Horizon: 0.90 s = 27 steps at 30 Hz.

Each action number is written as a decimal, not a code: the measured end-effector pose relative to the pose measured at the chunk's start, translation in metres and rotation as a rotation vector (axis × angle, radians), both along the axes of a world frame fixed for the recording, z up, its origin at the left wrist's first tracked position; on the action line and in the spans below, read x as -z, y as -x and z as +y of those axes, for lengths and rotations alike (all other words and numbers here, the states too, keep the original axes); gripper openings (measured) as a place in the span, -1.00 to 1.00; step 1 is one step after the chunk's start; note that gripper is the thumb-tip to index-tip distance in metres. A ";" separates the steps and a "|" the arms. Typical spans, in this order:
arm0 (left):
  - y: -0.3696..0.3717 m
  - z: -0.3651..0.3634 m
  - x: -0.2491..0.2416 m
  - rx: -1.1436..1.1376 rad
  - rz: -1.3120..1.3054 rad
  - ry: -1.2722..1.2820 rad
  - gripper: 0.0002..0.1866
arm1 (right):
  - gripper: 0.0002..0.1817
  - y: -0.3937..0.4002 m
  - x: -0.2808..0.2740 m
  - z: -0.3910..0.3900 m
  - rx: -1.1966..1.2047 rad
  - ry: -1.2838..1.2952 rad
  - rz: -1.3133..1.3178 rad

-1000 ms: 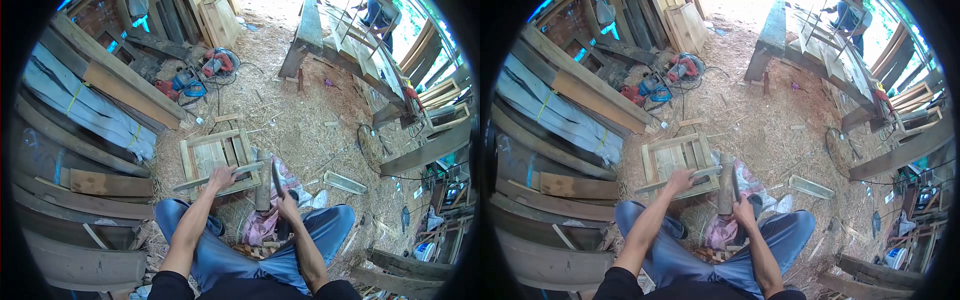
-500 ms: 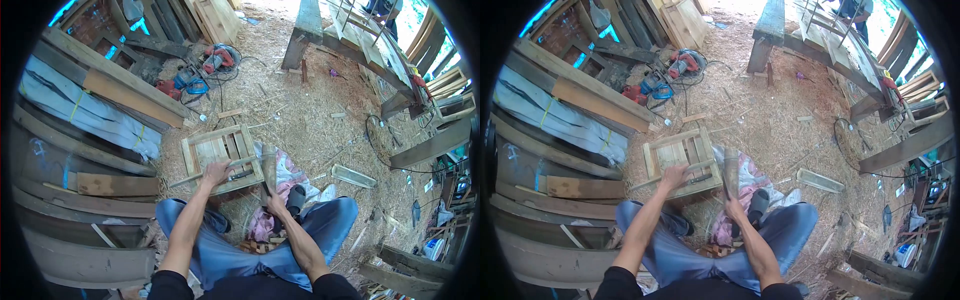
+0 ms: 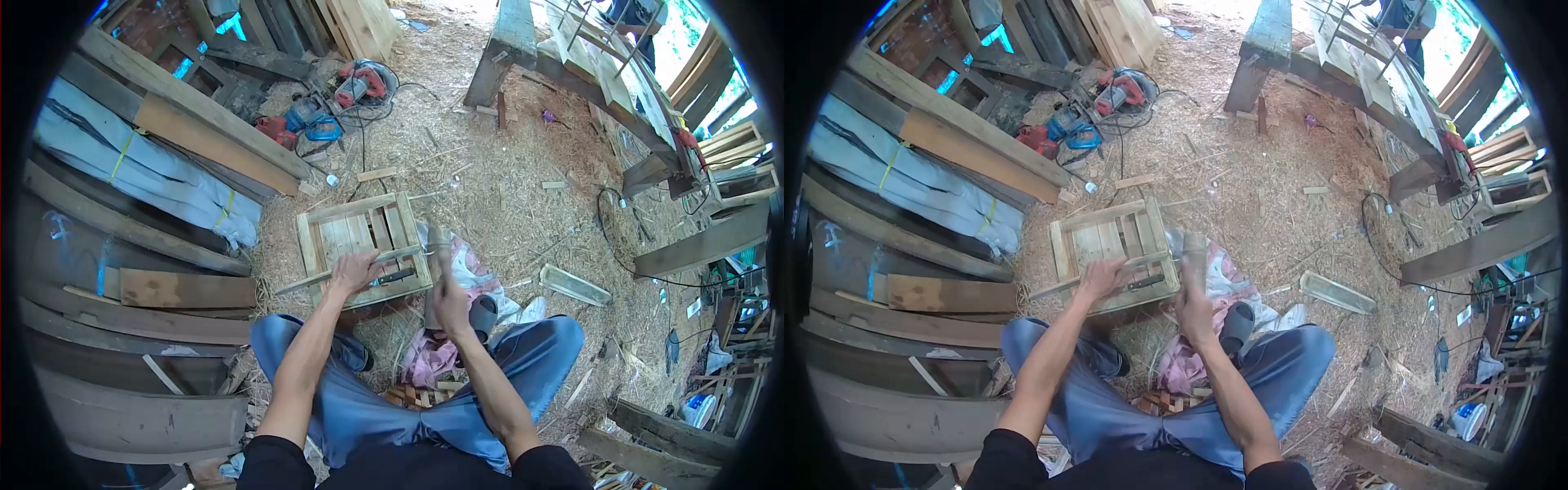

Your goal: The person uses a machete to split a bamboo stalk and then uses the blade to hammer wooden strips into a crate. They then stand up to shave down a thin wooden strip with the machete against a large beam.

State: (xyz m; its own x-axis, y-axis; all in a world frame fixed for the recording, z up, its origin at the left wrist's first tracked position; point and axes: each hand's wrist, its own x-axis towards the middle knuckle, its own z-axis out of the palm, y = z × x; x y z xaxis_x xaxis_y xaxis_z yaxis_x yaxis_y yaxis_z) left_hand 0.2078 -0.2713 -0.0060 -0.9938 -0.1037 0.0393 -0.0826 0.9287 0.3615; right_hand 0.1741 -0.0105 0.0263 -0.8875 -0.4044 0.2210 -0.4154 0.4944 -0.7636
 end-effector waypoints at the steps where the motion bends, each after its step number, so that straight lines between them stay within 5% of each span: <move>1: 0.001 0.001 0.000 0.002 0.013 0.006 -0.69 | -0.35 -0.002 0.031 0.005 -0.067 -0.167 -0.053; 5: -0.001 -0.001 0.008 0.063 0.112 0.009 -0.67 | -0.34 0.000 0.017 0.003 -0.025 -0.007 -0.066; 7: 0.000 0.003 -0.011 0.041 -0.034 0.040 -0.68 | -0.33 0.010 -0.062 -0.009 0.031 0.067 -0.474; 9: -0.002 0.003 -0.006 0.015 -0.012 0.011 -0.68 | -0.33 0.014 -0.112 -0.019 0.038 0.222 -0.057; 11: 0.000 0.002 -0.007 0.024 -0.017 0.014 -0.64 | -0.33 0.015 -0.129 -0.021 0.060 0.319 0.001; 13: 0.001 0.003 -0.007 0.025 0.003 0.007 -0.63 | -0.33 0.011 -0.108 -0.023 0.099 0.348 0.137; 16: -0.001 0.006 -0.004 0.025 -0.018 0.005 -0.65 | -0.24 -0.003 0.022 -0.007 -0.042 -0.087 0.171; 17: -0.002 0.009 0.010 0.027 0.015 0.057 -0.65 | -0.25 -0.014 0.020 0.000 -0.056 -0.357 -0.149; 19: 0.010 -0.005 0.001 0.027 0.059 0.127 -0.65 | -0.27 -0.014 0.003 -0.007 0.012 -0.169 -0.356; 22: 0.003 -0.006 0.000 0.060 0.041 -0.014 -0.65 | -0.29 0.006 -0.028 -0.010 -0.004 -0.216 -0.653; 27: 0.001 0.000 -0.009 0.041 -0.015 -0.013 -0.69 | -0.35 0.007 -0.130 -0.022 0.030 0.269 -0.137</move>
State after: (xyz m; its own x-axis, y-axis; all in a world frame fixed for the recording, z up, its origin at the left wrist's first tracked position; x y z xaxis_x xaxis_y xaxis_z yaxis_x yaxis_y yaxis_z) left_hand 0.2069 -0.2712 0.0033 -0.9977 -0.0632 0.0235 -0.0499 0.9267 0.3725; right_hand 0.1672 -0.0325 0.1561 -0.9271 -0.3206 0.1943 -0.2881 0.2778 -0.9164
